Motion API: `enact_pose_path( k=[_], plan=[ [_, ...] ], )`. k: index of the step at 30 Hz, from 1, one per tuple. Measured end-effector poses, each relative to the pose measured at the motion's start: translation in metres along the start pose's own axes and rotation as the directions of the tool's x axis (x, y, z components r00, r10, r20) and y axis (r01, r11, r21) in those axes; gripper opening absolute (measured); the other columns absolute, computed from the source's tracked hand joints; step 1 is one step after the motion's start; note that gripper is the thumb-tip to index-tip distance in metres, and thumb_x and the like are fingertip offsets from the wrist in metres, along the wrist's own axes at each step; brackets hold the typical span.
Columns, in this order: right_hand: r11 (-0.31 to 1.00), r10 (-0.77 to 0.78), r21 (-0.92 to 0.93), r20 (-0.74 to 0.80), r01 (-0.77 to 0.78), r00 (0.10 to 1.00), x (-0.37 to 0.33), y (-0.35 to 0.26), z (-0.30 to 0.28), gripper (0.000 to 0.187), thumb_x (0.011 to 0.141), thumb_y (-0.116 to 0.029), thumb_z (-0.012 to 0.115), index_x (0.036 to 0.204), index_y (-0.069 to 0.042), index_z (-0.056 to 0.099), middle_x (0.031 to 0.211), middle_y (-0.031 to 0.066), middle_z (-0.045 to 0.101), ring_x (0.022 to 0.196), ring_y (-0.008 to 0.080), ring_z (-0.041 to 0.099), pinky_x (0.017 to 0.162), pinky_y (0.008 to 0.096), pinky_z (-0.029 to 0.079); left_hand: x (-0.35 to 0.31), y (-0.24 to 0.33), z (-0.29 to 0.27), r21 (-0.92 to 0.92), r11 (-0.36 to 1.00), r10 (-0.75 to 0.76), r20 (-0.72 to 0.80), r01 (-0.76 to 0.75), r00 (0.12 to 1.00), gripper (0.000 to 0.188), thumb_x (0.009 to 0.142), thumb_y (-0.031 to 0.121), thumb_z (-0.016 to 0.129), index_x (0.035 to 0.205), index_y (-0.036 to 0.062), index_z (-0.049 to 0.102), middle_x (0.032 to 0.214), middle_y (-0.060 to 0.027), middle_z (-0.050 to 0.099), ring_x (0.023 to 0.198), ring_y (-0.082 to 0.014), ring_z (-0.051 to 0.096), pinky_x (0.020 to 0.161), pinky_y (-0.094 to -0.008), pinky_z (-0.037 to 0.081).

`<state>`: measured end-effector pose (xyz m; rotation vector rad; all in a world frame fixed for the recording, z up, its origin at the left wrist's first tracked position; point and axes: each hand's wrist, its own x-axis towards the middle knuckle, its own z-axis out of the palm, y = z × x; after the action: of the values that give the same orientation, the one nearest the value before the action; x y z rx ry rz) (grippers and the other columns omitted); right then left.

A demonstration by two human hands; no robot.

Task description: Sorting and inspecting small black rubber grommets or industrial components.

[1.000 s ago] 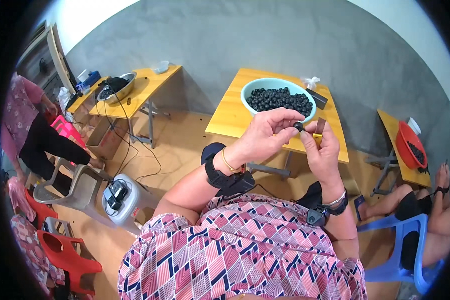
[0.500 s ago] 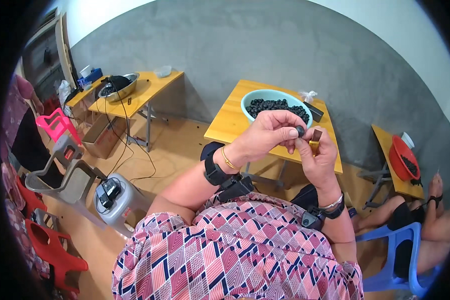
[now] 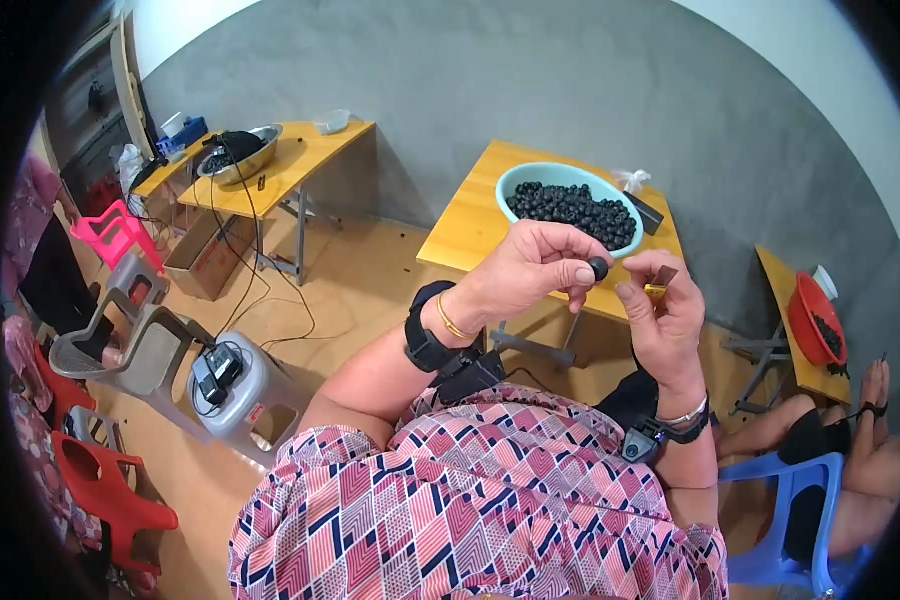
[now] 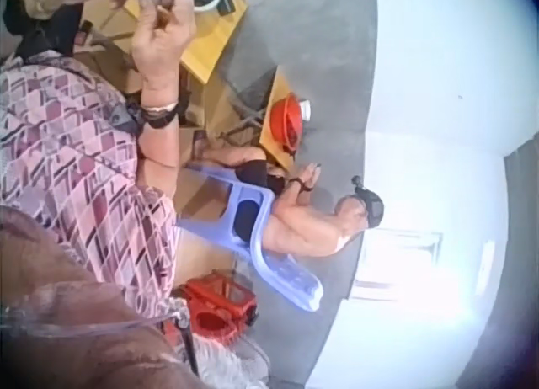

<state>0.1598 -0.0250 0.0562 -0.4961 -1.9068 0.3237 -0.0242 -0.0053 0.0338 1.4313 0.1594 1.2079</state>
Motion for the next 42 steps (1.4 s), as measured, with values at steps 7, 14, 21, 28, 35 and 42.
enact_pose_path(
  k=[7, 14, 21, 28, 35, 42],
  plan=[
    [0.996, 0.033, -0.083, 0.128, -0.022, 0.991, 0.002, -0.001, 0.001, 0.026, 0.078, -0.006, 0.063, 0.102, -0.003, 0.053, 0.084, 0.0066, 0.055, 0.066, 0.0148, 0.051, 0.058, 0.0249, 0.044, -0.004, -0.007, -0.006, -0.034, 0.997, -0.072, -0.019, 0.072, 0.997, 0.014, 0.081, 0.004, 0.059, 0.093, -0.0036, 0.060, 0.079, -0.0055, 0.061, 0.058, -0.0106, 0.057, 0.054, -0.0223, 0.048],
    [0.992, -0.029, -0.110, 0.263, 0.060, 0.964, 0.005, 0.002, 0.008, 0.025, 0.076, 0.000, 0.061, 0.100, -0.003, 0.054, 0.078, 0.0079, 0.051, 0.062, 0.0181, 0.052, 0.053, 0.0257, 0.044, -0.013, -0.008, -0.007, 0.013, 0.995, -0.095, -0.032, 0.096, 0.995, 0.014, 0.081, 0.007, 0.059, 0.092, -0.0029, 0.060, 0.077, -0.0038, 0.060, 0.057, -0.0087, 0.056, 0.052, -0.0211, 0.047],
    [0.995, -0.018, -0.095, 0.212, 0.039, 0.977, 0.002, 0.004, 0.021, 0.024, 0.076, 0.001, 0.060, 0.098, -0.003, 0.054, 0.079, 0.0098, 0.053, 0.065, 0.0201, 0.055, 0.054, 0.0270, 0.045, -0.017, -0.009, -0.008, 0.010, 0.994, -0.109, -0.106, 0.111, 0.988, 0.016, 0.082, 0.007, 0.059, 0.094, -0.0023, 0.061, 0.076, -0.0039, 0.061, 0.056, -0.0091, 0.056, 0.052, -0.0209, 0.046],
    [0.973, -0.162, -0.143, 0.116, 0.178, 0.980, 0.000, 0.015, 0.027, 0.022, 0.077, 0.000, 0.061, 0.098, -0.003, 0.055, 0.081, 0.0111, 0.056, 0.069, 0.0234, 0.056, 0.058, 0.0292, 0.046, -0.013, -0.020, -0.006, -0.120, 0.993, -0.023, -0.113, 0.010, 0.993, 0.013, 0.083, 0.004, 0.057, 0.093, -0.0026, 0.060, 0.077, -0.0069, 0.062, 0.057, -0.0105, 0.056, 0.051, -0.0211, 0.045],
    [0.936, -0.271, -0.235, -0.008, 0.262, 0.962, -0.002, 0.013, 0.033, 0.022, 0.074, 0.003, 0.062, 0.094, -0.003, 0.055, 0.080, 0.0123, 0.056, 0.066, 0.0241, 0.056, 0.056, 0.0287, 0.046, -0.014, -0.026, -0.004, -0.245, 0.969, -0.021, -0.157, -0.018, 0.987, 0.014, 0.083, 0.008, 0.058, 0.094, -0.0017, 0.059, 0.079, -0.0090, 0.062, 0.060, -0.0136, 0.055, 0.054, -0.0232, 0.045],
    [0.909, -0.326, -0.274, 0.001, 0.314, 0.945, -0.003, 0.013, 0.033, 0.028, 0.071, 0.009, 0.060, 0.095, -0.003, 0.054, 0.081, 0.0125, 0.055, 0.065, 0.0237, 0.057, 0.053, 0.0292, 0.046, -0.014, -0.026, -0.003, -0.234, 0.972, -0.022, -0.156, -0.016, 0.988, 0.019, 0.083, 0.012, 0.059, 0.095, -0.0015, 0.060, 0.079, -0.0087, 0.062, 0.062, -0.0139, 0.056, 0.054, -0.0223, 0.044]
  ],
)
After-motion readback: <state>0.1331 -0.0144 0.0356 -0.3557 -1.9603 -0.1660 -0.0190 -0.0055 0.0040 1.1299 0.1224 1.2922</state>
